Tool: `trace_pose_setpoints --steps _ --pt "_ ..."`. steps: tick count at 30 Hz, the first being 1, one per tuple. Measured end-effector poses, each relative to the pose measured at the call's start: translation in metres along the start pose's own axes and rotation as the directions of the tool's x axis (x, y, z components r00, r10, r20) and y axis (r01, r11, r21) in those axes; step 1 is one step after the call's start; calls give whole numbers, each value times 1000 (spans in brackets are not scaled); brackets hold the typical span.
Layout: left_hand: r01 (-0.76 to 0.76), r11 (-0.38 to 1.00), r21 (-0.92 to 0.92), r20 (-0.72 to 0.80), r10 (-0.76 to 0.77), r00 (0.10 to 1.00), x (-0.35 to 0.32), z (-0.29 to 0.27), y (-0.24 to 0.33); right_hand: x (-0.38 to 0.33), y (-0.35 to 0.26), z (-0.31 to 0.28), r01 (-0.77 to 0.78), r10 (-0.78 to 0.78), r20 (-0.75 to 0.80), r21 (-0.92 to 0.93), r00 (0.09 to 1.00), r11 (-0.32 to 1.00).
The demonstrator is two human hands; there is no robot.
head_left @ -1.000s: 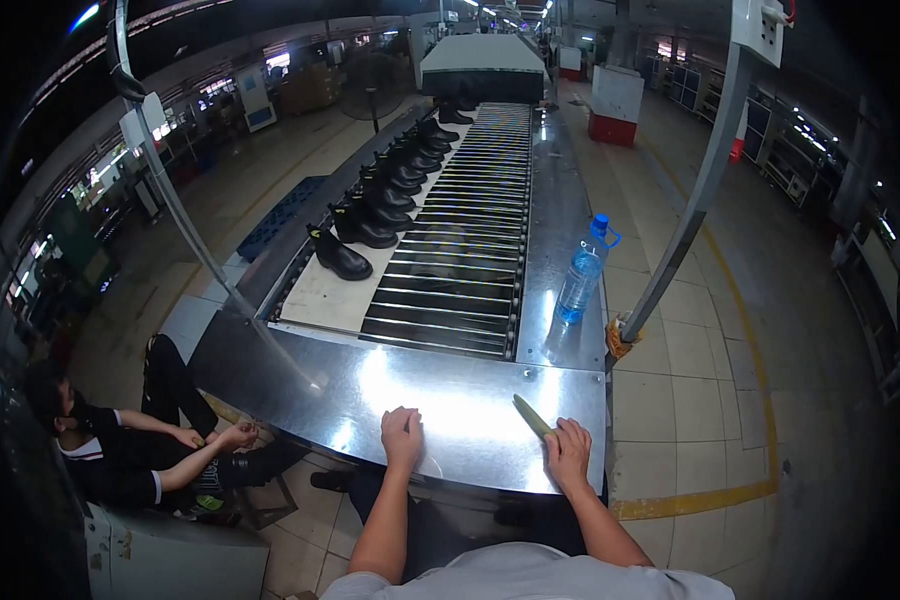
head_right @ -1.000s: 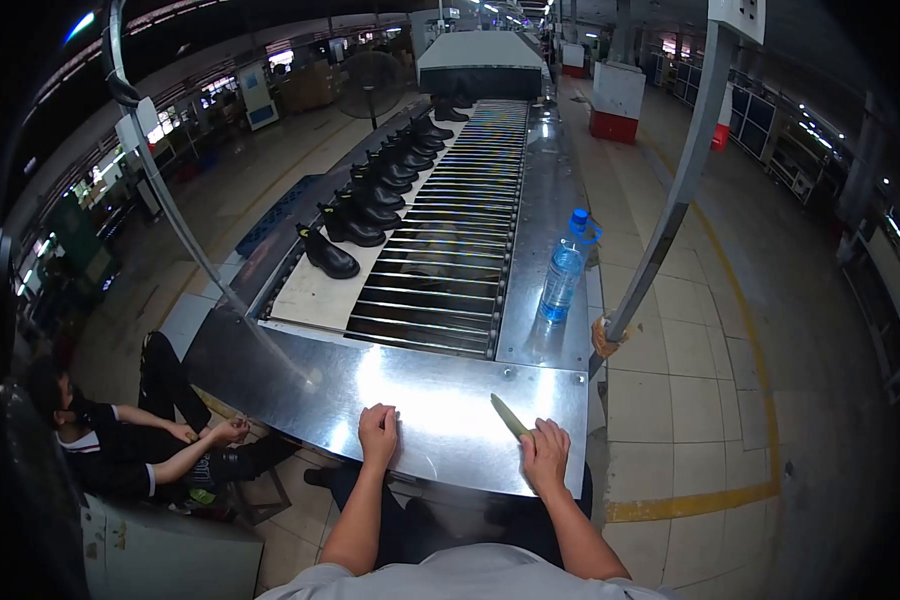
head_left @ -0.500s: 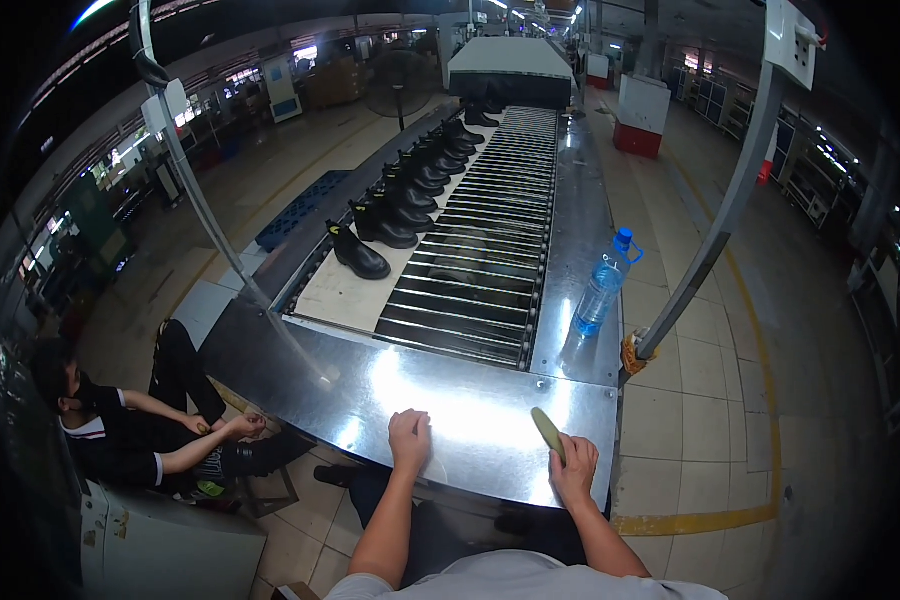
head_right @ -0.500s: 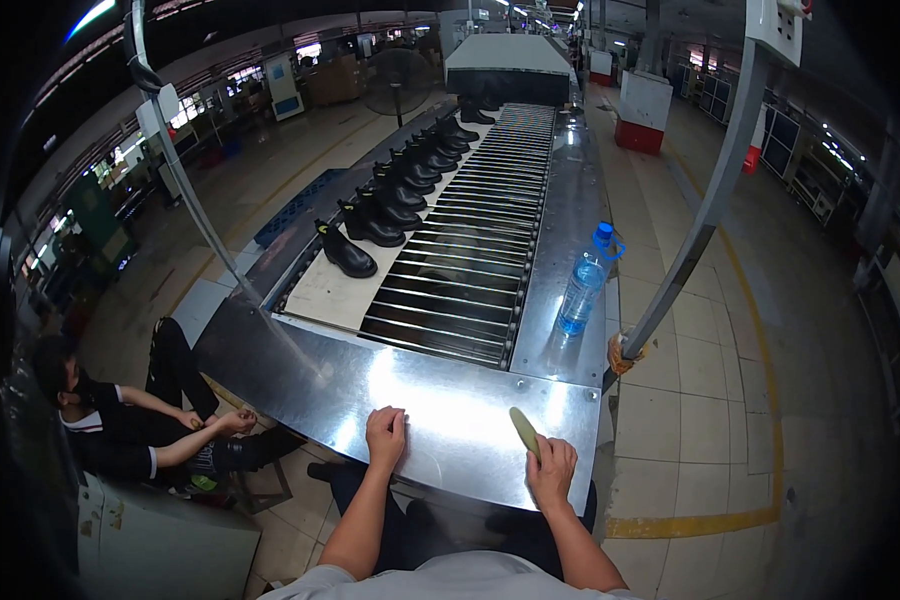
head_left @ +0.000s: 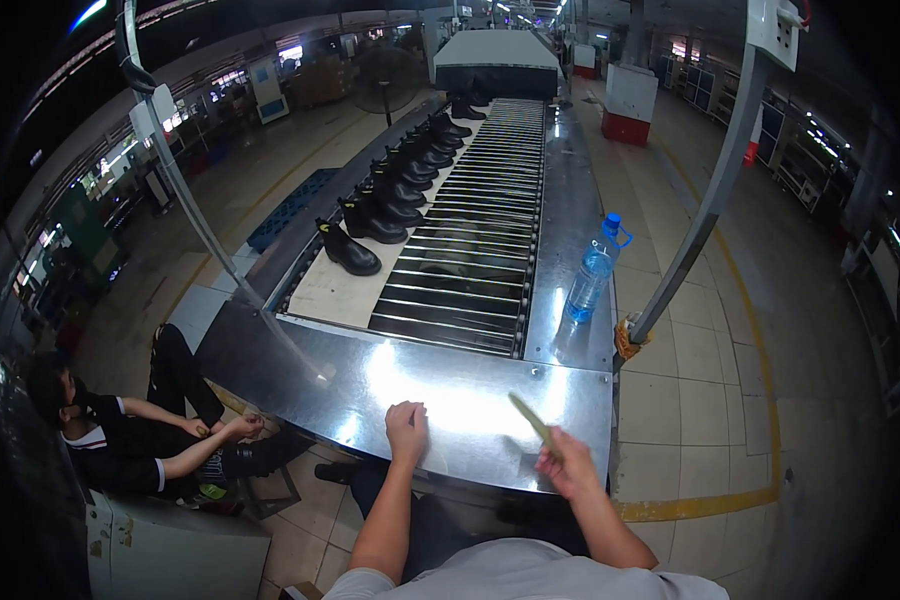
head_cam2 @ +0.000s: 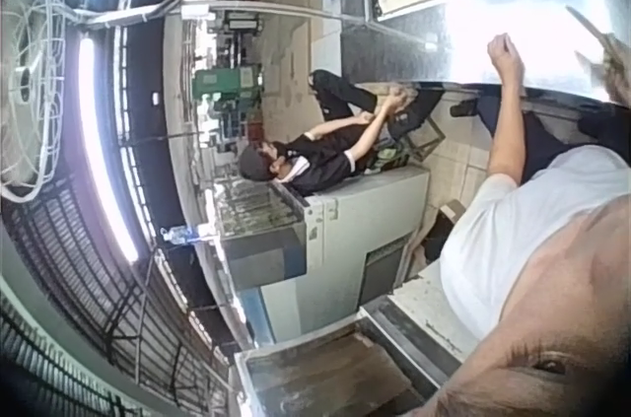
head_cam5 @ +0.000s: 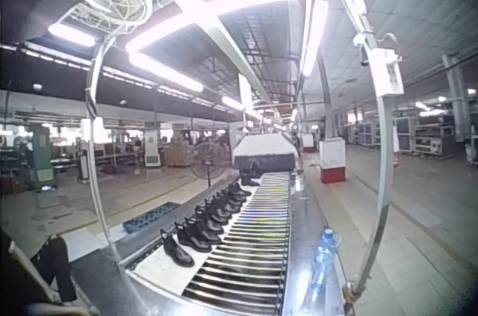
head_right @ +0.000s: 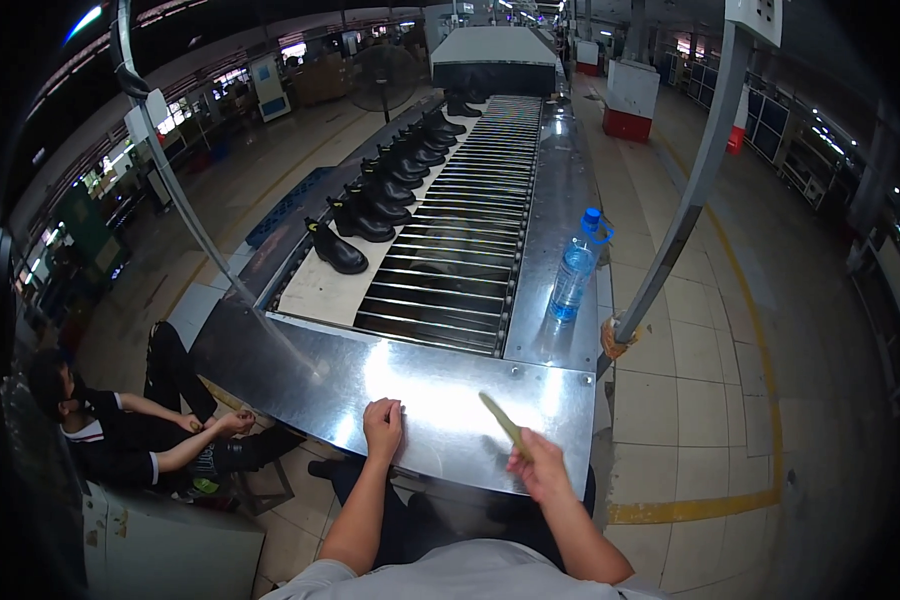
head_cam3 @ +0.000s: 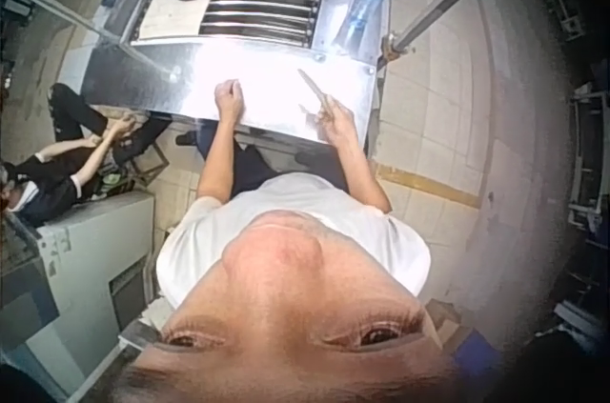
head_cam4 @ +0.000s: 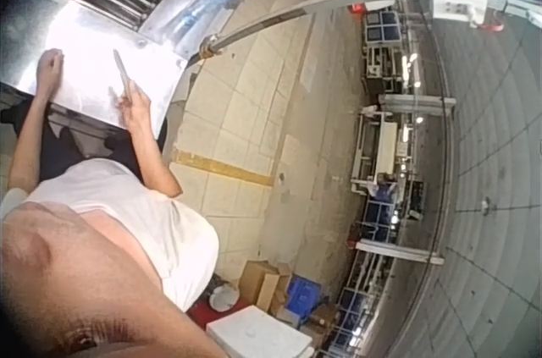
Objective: Apply glue and process boots on a conveyor line.
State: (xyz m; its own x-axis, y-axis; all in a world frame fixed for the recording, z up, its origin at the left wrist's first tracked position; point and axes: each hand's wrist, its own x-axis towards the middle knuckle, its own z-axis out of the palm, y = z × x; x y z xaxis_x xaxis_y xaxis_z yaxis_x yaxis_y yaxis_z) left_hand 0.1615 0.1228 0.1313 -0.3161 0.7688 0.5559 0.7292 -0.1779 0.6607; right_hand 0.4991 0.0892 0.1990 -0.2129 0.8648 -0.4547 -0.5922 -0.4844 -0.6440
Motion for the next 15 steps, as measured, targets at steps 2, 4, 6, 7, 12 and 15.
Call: trace_pose_setpoints --steps 2,4,6,7,12,15 --pt "-9 1000 20 3 8 1000 2 -1 -2 -13 -58 21 335 -326 142 -44 935 941" --pt "-18 999 29 20 17 1000 1 0 1 -54 -137 55 793 -767 276 30 579 609" --pt "-8 1000 16 2 8 1000 1 -2 3 -100 -208 85 990 -901 416 14 124 143" --pt "-12 1000 27 -4 12 1000 1 -2 3 -122 -233 95 995 -878 475 36 60 88" --pt "-31 999 -25 -1 31 1000 1 4 -2 -178 -299 93 876 -814 528 -239 -244 -418" --pt "-18 1000 -4 35 18 999 2 3 4 -213 -329 92 799 -700 596 -155 -394 -581"
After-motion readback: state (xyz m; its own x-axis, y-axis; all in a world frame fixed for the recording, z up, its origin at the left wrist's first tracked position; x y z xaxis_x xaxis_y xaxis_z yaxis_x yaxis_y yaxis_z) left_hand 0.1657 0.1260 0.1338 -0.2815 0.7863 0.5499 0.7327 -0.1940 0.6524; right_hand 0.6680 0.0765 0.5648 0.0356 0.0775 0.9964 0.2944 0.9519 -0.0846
